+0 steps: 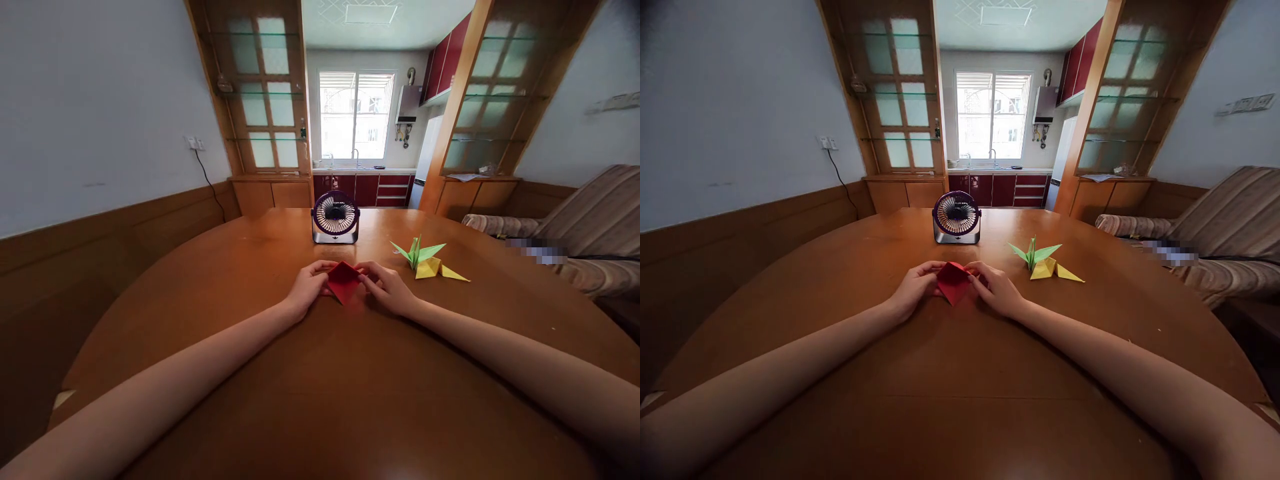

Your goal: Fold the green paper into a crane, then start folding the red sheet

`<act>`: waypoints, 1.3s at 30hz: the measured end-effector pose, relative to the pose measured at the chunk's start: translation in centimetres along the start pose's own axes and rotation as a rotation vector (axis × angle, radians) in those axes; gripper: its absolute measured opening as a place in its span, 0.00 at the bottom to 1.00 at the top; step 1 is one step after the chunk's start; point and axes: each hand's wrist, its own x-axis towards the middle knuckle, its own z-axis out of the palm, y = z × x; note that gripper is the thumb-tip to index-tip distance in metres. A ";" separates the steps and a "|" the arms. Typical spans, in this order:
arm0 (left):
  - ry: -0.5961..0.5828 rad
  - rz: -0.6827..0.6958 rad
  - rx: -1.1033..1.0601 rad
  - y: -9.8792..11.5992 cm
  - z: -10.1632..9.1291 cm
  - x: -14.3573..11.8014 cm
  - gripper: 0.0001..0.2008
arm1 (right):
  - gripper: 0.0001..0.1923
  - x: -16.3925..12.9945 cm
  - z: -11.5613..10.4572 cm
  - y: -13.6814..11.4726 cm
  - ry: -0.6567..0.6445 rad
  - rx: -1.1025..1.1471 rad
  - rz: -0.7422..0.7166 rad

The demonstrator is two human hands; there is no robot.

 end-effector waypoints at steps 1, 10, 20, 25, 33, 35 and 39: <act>0.006 -0.022 -0.027 0.1 -0.1 0.1 0.16 | 0.12 0.1 0.0 0.1 -0.001 0.025 0.005; 0.045 -0.085 -0.082 0.4 -0.2 0.0 0.16 | 0.13 0.2 -0.7 0.5 -0.056 0.289 0.045; 0.002 -0.055 -0.025 0.0 -0.3 -0.1 0.27 | 0.14 0.3 -0.1 0.7 -0.069 0.362 0.128; -0.071 -0.100 -0.080 0.0 0.1 -0.3 0.16 | 0.14 0.3 -0.2 0.6 -0.062 0.342 0.100; -0.057 -0.007 0.163 -0.3 -0.4 -0.2 0.18 | 0.09 0.2 -0.3 -0.2 -0.048 0.042 -0.150; -0.044 0.077 0.263 -0.7 -0.9 0.2 0.20 | 0.09 0.1 -0.4 -0.4 -0.069 -0.022 -0.249; 0.000 0.214 0.544 -1.5 -2.0 1.1 0.27 | 0.10 -0.2 -0.5 -0.7 -0.232 -0.106 -0.384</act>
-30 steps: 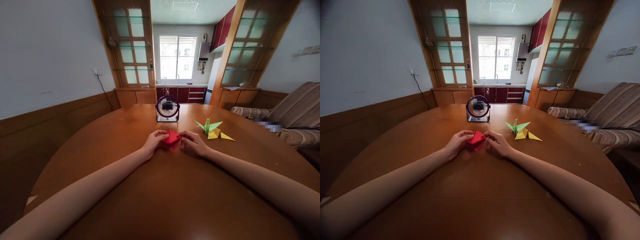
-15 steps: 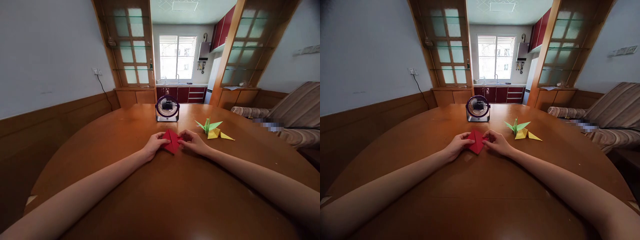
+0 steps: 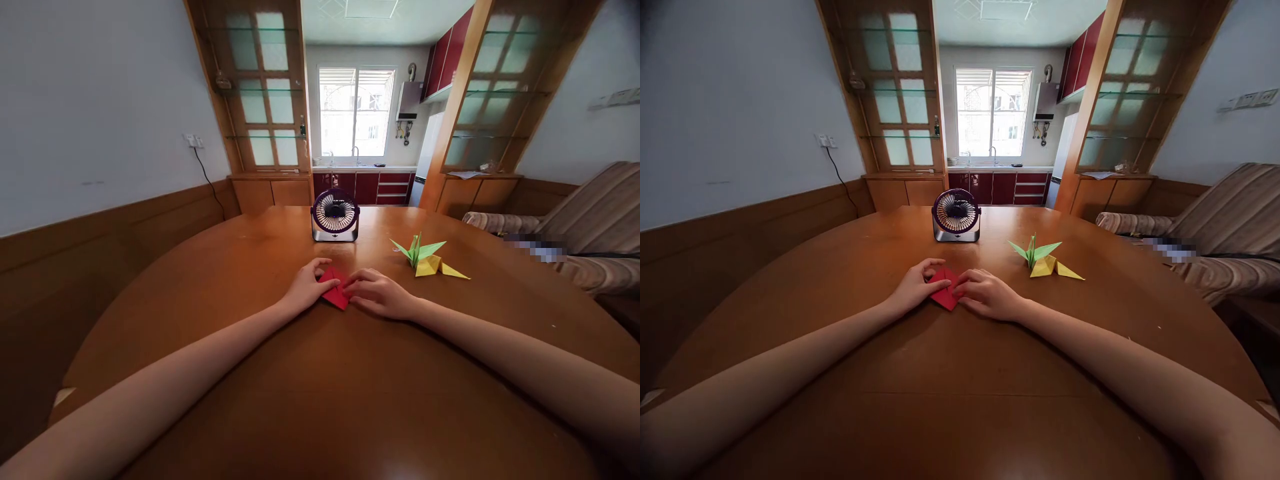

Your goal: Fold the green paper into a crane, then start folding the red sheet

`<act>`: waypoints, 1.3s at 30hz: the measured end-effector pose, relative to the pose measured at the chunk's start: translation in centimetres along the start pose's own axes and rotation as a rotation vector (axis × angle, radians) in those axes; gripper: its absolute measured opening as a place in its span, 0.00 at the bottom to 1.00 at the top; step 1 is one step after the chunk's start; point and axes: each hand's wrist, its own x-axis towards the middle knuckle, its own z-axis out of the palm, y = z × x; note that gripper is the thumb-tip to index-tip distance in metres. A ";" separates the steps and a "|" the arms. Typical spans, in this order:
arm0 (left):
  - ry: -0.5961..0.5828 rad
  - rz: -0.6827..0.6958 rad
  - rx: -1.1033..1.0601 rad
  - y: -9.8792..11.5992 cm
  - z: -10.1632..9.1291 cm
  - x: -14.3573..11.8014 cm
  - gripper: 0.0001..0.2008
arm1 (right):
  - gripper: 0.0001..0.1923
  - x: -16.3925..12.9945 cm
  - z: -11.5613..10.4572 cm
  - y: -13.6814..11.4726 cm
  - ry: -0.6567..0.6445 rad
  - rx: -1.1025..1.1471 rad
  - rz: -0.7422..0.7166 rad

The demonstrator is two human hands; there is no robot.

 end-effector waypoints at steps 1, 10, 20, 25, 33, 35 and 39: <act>0.001 0.024 0.076 -0.2 -0.2 0.1 0.26 | 0.10 0.0 0.0 0.0 -0.039 -0.014 -0.030; -0.119 0.282 0.622 0.6 -0.8 -0.4 0.13 | 0.15 0.2 0.2 -0.3 -0.225 -0.250 -0.145; -0.180 0.332 0.790 0.8 -0.8 -0.6 0.12 | 0.17 0.5 -0.1 -1.6 -0.258 -0.256 -0.192; -0.189 0.341 0.872 0.7 -0.9 -0.5 0.13 | 0.20 0.7 -0.2 -2.4 -0.315 -0.158 -0.184; -0.202 0.361 0.863 0.7 -1.0 -0.5 0.13 | 0.21 0.7 -0.8 -2.8 -0.171 0.327 -0.022; -0.202 0.366 0.856 0.7 -1.0 -0.5 0.13 | 0.22 0.6 -0.6 -2.5 -0.052 0.411 0.064; -0.210 0.386 0.850 0.4 -1.1 -0.4 0.13 | 0.18 0.4 0.0 -2.0 0.030 0.368 0.129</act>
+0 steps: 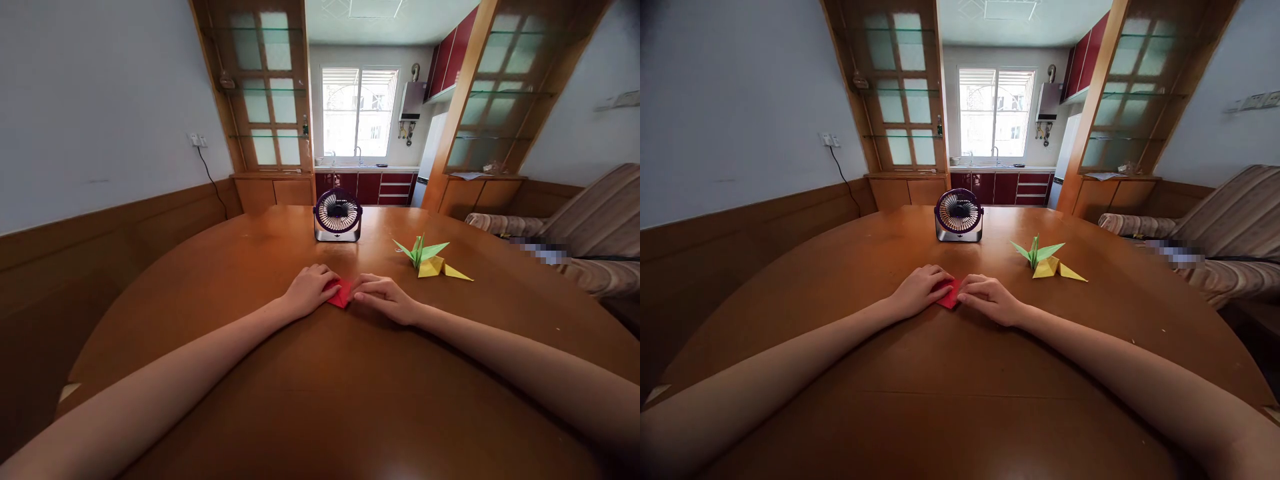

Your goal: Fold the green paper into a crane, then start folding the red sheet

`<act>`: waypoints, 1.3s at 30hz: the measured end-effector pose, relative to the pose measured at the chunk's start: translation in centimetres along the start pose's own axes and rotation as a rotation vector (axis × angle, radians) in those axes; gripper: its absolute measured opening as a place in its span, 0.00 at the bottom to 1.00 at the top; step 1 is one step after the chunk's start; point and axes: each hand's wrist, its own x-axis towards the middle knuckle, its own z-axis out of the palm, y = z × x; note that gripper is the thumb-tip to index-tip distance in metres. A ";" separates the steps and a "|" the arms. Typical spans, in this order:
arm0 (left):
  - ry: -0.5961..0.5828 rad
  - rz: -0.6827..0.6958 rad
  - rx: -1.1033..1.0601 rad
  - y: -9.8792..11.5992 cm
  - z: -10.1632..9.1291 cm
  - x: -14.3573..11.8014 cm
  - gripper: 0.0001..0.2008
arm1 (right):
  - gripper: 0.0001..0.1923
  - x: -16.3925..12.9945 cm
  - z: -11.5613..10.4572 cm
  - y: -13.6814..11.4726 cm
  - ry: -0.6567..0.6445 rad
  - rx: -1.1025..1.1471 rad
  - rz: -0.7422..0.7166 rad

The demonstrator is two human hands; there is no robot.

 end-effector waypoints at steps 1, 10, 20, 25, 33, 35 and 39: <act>0.001 0.007 0.001 -0.1 0.0 0.0 0.13 | 0.17 0.0 0.1 0.0 -0.027 -0.039 -0.016; -0.012 0.076 -0.013 -1.1 -0.3 0.0 0.16 | 0.18 0.1 0.2 -0.4 -0.164 -0.245 -0.125; -0.069 0.098 -0.029 -1.5 -0.7 -0.1 0.25 | 0.15 0.3 0.6 -0.2 -0.223 -0.429 -0.163; -0.129 0.130 -0.073 -2.0 -1.3 0.1 0.29 | 0.14 0.0 0.4 0.1 -0.220 -0.513 -0.214; -0.143 0.164 -0.174 -3.4 -1.1 0.1 0.32 | 0.17 0.1 0.1 0.8 -0.162 -0.581 -0.161; -0.149 0.151 -0.191 -3.5 -1.2 0.2 0.34 | 0.17 0.2 -0.3 1.2 -0.150 -0.588 -0.151; -0.176 0.132 -0.262 -3.7 -1.6 0.3 0.36 | 0.18 0.1 -1.0 2.5 -0.113 -0.613 -0.080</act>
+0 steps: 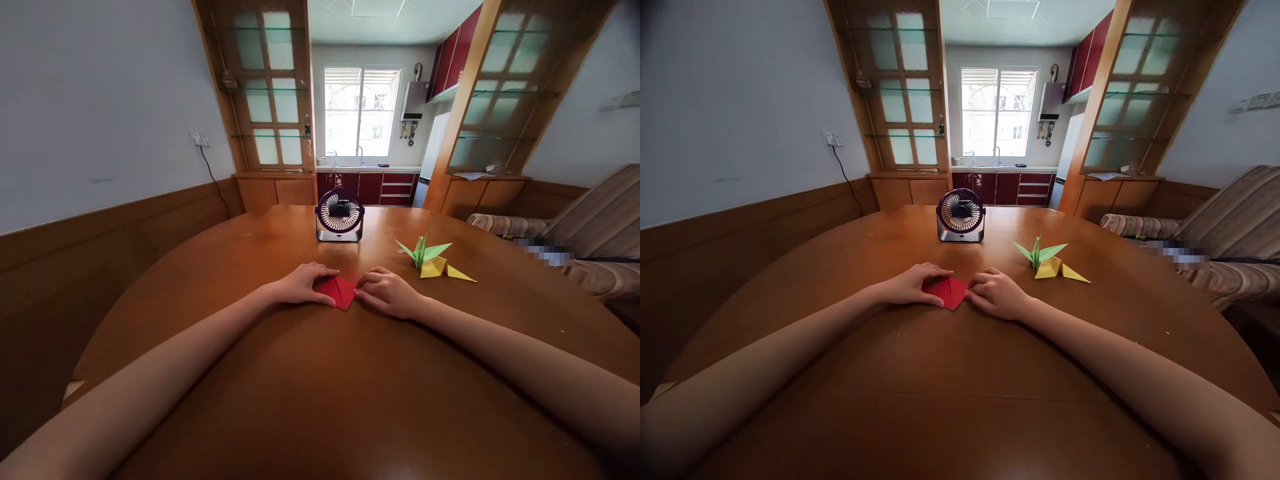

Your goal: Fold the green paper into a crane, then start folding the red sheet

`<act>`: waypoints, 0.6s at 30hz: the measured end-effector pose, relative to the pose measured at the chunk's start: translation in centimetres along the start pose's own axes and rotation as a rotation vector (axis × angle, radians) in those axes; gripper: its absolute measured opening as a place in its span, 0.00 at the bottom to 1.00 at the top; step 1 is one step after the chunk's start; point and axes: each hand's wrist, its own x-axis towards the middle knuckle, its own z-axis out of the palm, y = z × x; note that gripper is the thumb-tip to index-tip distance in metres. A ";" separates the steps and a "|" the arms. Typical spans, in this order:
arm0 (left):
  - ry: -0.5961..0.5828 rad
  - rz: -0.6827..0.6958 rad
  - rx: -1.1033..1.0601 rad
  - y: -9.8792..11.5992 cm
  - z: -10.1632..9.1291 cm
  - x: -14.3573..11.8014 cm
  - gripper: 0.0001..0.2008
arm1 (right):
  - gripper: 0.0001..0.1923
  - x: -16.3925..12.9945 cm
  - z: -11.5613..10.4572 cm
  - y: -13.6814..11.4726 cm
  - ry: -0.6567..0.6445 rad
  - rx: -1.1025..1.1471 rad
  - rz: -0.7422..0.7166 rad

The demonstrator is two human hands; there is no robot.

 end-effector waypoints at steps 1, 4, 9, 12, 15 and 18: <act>-0.004 -0.007 -0.026 -0.1 -0.1 0.0 0.37 | 0.19 -0.1 0.1 0.3 0.010 0.004 0.038; -0.001 -0.072 -0.048 -0.6 -0.5 -0.2 0.40 | 0.20 -0.2 0.2 0.9 0.015 0.040 0.087; -0.067 -0.205 0.038 -0.7 -1.1 -0.3 0.39 | 0.18 -0.3 0.3 0.8 0.014 0.042 0.087; -0.094 -0.205 0.039 0.1 -1.0 0.0 0.35 | 0.16 -0.4 0.3 0.7 0.003 0.038 0.091; -0.041 -0.198 0.024 0.9 -0.5 0.3 0.33 | 0.15 -0.4 0.3 0.8 0.017 0.047 0.102; 0.045 -0.231 -0.098 1.1 0.1 0.6 0.31 | 0.15 -0.4 0.2 0.8 0.036 0.060 0.120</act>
